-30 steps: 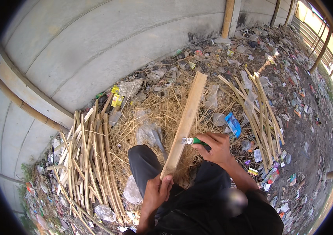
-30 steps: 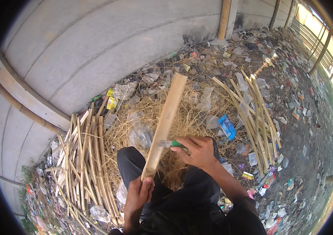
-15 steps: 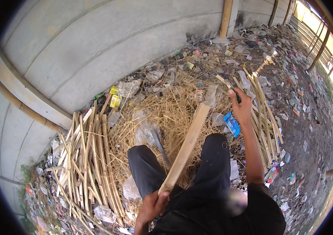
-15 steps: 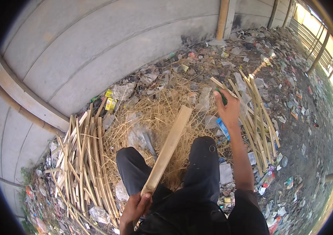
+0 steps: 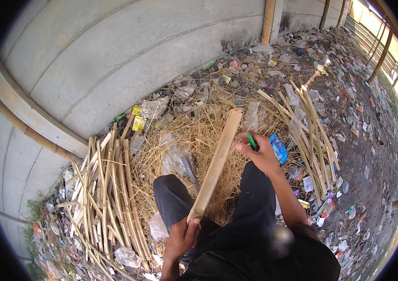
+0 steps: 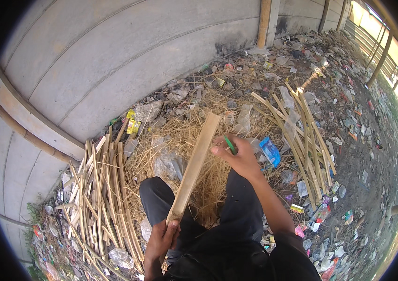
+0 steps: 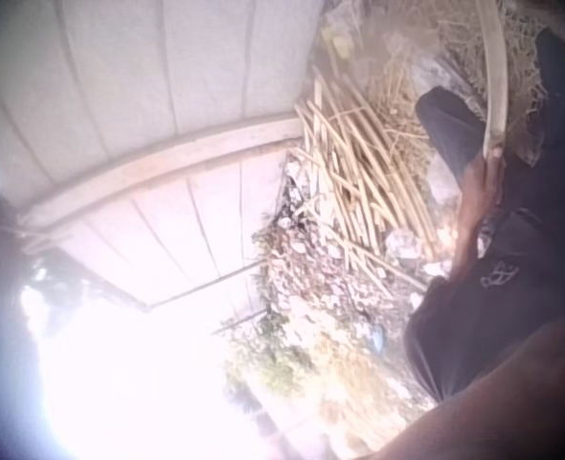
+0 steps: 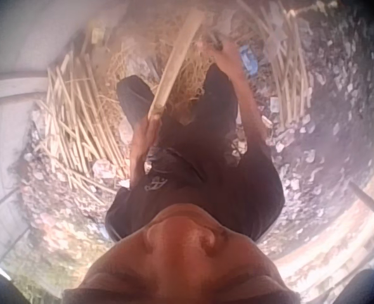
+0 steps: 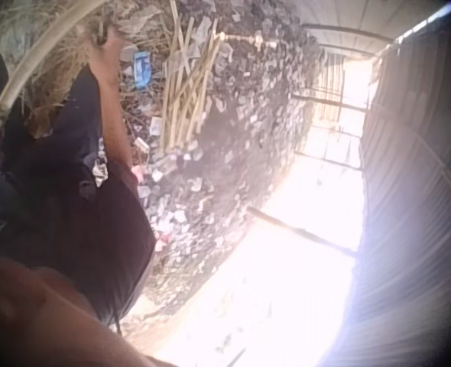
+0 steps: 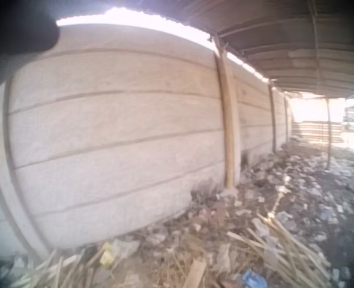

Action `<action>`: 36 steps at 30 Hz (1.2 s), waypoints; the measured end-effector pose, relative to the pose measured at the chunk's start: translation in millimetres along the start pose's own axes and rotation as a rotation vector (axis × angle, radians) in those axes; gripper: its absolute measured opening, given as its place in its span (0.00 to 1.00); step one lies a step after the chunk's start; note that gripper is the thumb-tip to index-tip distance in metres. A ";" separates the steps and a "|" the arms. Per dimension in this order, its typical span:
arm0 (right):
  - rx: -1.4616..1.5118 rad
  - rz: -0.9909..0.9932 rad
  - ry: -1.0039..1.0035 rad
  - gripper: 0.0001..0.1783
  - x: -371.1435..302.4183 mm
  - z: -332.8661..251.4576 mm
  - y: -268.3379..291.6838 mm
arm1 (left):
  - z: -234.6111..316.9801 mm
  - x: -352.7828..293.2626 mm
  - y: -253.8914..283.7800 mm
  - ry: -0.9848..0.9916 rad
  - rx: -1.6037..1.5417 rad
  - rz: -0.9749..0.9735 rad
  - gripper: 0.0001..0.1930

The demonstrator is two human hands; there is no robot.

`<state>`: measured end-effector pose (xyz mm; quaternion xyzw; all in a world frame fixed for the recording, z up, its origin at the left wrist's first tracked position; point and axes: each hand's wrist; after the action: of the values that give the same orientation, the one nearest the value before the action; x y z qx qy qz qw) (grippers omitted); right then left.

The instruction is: The person sits on the ground and uses a utility knife to shave thin strips from a long bamboo pole. They hold the pole with their left hand and repeatedly scrape along its length with the knife in their right hand, creating a pile of shavings.

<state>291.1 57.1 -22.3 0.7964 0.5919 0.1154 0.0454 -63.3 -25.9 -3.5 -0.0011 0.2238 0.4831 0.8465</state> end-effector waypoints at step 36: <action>-0.545 0.345 0.086 0.22 49.1 60.3 84.3 | -19.8 -0.3 9.2 0.065 -0.083 0.053 0.24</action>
<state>397.4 83.0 -56.8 0.8378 0.3970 0.3091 0.2118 -78.4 -25.6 -19.2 -0.0461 0.2308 0.5140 0.8249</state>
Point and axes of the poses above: each hand's wrist, its own x-axis towards the middle knuckle, its own y-axis out of the back of the hand, z = x × y, and after that the axes turned 4 degrees about -y, right-handed
